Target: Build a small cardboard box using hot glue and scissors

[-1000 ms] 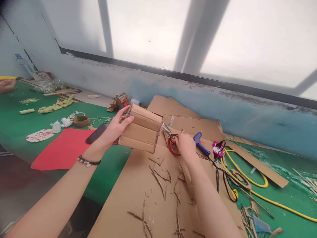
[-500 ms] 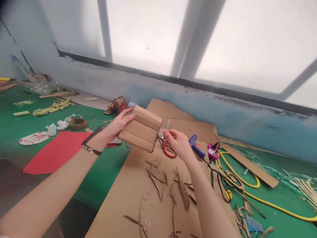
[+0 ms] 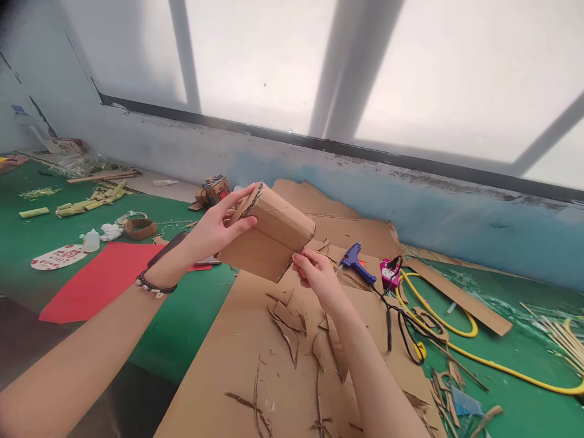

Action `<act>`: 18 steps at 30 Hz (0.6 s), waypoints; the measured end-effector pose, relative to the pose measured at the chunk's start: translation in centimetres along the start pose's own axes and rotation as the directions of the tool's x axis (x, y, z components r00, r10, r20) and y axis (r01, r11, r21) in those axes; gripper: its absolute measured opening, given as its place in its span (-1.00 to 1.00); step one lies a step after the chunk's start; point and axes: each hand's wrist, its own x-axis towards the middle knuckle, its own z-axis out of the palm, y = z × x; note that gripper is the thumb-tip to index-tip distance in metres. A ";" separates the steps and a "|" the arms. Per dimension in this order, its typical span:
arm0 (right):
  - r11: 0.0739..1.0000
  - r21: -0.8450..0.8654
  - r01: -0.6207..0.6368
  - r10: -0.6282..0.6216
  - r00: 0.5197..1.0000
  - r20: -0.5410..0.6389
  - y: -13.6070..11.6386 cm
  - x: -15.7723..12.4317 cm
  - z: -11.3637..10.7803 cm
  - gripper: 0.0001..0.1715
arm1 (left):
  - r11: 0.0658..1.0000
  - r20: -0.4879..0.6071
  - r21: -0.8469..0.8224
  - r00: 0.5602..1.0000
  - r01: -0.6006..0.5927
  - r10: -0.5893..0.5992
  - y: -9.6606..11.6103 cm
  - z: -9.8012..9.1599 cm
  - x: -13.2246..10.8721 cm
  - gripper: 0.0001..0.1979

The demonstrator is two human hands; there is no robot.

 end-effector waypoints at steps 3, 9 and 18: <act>0.984 0.166 -0.064 0.066 0.998 -0.005 0.8 -0.4 0.6 -0.41 | 0.986 0.019 0.128 0.995 -0.102 0.100 0.7 0.0 -0.3 -0.31; 0.935 0.335 -0.119 0.145 0.988 -0.053 1.3 -0.5 1.0 -0.50 | 0.882 0.061 0.361 0.952 -0.301 0.300 2.4 0.8 -1.3 -0.27; 0.984 0.174 -0.048 0.067 0.992 -0.107 -0.3 -3.2 -2.1 -0.35 | 0.884 -0.083 0.451 0.980 -0.126 0.182 1.1 -0.8 -1.1 -0.28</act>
